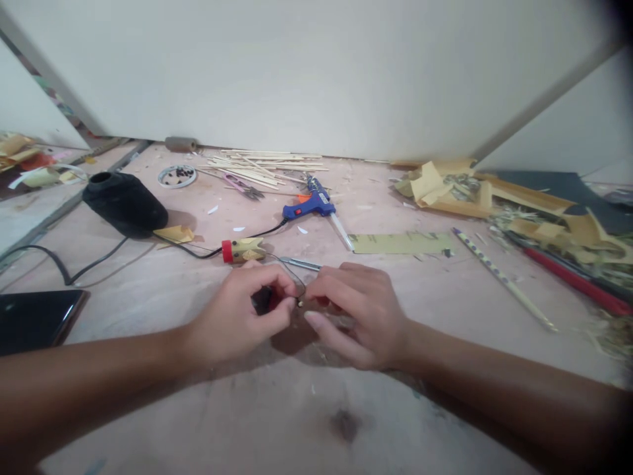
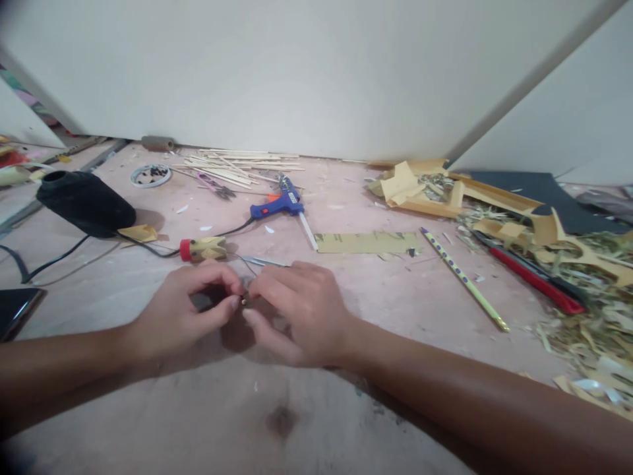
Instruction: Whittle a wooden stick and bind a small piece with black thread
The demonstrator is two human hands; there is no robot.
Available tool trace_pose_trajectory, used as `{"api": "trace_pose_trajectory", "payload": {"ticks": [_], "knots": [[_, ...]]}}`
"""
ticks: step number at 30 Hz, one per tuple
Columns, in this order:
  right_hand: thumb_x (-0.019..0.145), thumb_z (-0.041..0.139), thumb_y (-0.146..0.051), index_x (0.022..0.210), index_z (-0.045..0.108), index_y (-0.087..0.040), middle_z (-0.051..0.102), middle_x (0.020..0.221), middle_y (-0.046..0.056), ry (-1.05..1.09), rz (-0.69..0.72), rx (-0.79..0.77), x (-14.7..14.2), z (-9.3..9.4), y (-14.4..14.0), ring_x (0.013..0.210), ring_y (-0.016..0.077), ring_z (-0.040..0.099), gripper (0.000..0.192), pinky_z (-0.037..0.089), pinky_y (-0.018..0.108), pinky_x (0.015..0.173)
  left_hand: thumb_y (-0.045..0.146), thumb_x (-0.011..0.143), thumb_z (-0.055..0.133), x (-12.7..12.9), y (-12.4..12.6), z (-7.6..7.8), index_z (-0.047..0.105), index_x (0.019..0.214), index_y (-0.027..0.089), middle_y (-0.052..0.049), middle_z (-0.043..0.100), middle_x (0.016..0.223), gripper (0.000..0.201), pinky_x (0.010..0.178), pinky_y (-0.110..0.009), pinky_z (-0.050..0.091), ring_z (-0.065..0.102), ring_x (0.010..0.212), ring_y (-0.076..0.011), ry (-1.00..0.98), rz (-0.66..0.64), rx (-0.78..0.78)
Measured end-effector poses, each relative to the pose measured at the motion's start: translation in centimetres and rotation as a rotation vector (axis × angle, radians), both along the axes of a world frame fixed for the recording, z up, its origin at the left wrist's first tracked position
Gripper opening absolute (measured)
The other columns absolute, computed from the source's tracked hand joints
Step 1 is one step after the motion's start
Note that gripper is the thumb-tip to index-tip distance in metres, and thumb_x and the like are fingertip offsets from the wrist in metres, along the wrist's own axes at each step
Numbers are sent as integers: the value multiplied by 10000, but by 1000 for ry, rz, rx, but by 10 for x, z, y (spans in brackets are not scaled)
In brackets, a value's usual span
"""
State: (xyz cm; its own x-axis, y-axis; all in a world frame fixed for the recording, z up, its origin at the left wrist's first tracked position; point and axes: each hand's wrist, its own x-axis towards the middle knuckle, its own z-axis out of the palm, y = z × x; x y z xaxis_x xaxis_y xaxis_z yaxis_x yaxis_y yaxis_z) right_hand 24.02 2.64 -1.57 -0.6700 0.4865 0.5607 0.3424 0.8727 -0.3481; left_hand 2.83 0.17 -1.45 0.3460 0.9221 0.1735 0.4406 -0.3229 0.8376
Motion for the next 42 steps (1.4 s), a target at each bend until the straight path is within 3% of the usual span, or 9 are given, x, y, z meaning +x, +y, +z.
{"api": "trace_pose_trajectory", "payload": {"ticks": [6, 20, 31, 34, 38, 42], "knots": [[920, 594, -220, 855, 588, -183, 589, 674, -33, 3, -40, 59, -3, -3, -2, 571, 112, 443, 75, 335, 271, 580, 123, 847, 625, 1, -2, 2, 646, 779, 197, 31, 679, 745, 102, 678, -272, 422, 575, 727, -141, 40, 2, 21], [874, 626, -177, 834, 607, -183, 548, 605, -57, 65, -54, 12, -2, -1, -1, 539, 95, 437, 44, 338, 248, 562, 132, 875, 583, 0, 0, 1, 620, 817, 189, 16, 658, 786, 90, 691, -289, 436, 572, 746, -150, 2, -31, -47], [897, 625, -176, 887, 613, -188, 582, 628, -48, 109, -43, 33, -1, 1, -1, 540, 98, 474, 19, 369, 243, 564, 236, 972, 557, -7, -2, 1, 597, 893, 192, 6, 605, 821, 99, 675, -275, 432, 555, 766, -149, -184, -115, -197], [913, 621, -185, 889, 624, -191, 584, 620, -45, 102, -54, 42, -1, 2, -1, 540, 102, 483, 24, 369, 244, 566, 220, 926, 622, -6, -3, 2, 591, 931, 200, -3, 614, 880, 38, 676, -282, 429, 559, 792, -158, -147, -103, -137], [922, 629, -190, 904, 638, -186, 588, 620, -43, 116, -50, 35, -1, 3, -1, 535, 99, 493, 20, 373, 239, 565, 188, 873, 686, -3, -4, 3, 600, 1017, 211, -24, 633, 1003, 169, 747, -311, 444, 574, 842, -172, -99, -56, -1], [914, 644, -181, 937, 662, -178, 589, 625, -38, 136, -27, 6, 0, 3, 0, 548, 102, 502, 29, 378, 237, 565, 223, 918, 673, -2, -2, 3, 632, 940, 204, -28, 677, 946, 51, 822, -345, 438, 603, 874, -189, -87, -102, 29]]}}
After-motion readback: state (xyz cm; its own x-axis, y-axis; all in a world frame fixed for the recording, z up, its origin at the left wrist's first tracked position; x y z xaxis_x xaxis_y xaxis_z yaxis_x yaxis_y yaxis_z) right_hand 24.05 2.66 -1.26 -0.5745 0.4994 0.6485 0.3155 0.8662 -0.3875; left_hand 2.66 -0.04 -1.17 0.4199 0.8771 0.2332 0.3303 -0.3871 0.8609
